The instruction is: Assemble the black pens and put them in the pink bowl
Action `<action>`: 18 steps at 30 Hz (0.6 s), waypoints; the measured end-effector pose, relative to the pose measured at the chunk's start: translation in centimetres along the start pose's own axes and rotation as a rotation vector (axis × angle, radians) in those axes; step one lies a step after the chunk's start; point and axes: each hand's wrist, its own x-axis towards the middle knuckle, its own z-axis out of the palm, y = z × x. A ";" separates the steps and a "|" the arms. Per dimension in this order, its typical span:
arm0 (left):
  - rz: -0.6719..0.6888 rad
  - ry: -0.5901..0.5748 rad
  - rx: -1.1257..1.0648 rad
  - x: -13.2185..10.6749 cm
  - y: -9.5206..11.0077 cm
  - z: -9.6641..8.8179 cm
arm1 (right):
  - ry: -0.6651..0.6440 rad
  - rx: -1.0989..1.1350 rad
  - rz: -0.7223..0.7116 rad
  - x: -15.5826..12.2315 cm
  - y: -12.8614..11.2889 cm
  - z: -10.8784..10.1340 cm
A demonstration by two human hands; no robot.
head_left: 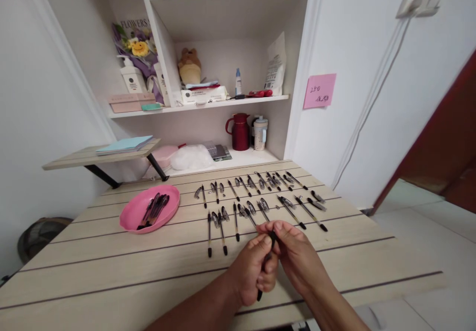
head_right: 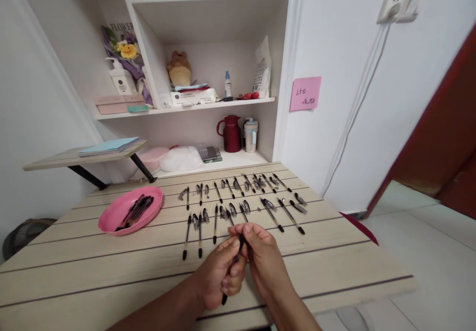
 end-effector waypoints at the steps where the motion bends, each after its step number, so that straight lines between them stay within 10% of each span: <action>1: -0.014 -0.027 -0.018 -0.1 0.0 0.0 | -0.022 0.024 0.000 -0.1 -0.2 0.1; 18: -0.014 -0.003 -0.037 0.1 -0.1 -0.4 | -0.003 0.077 0.000 0.2 0.6 0.0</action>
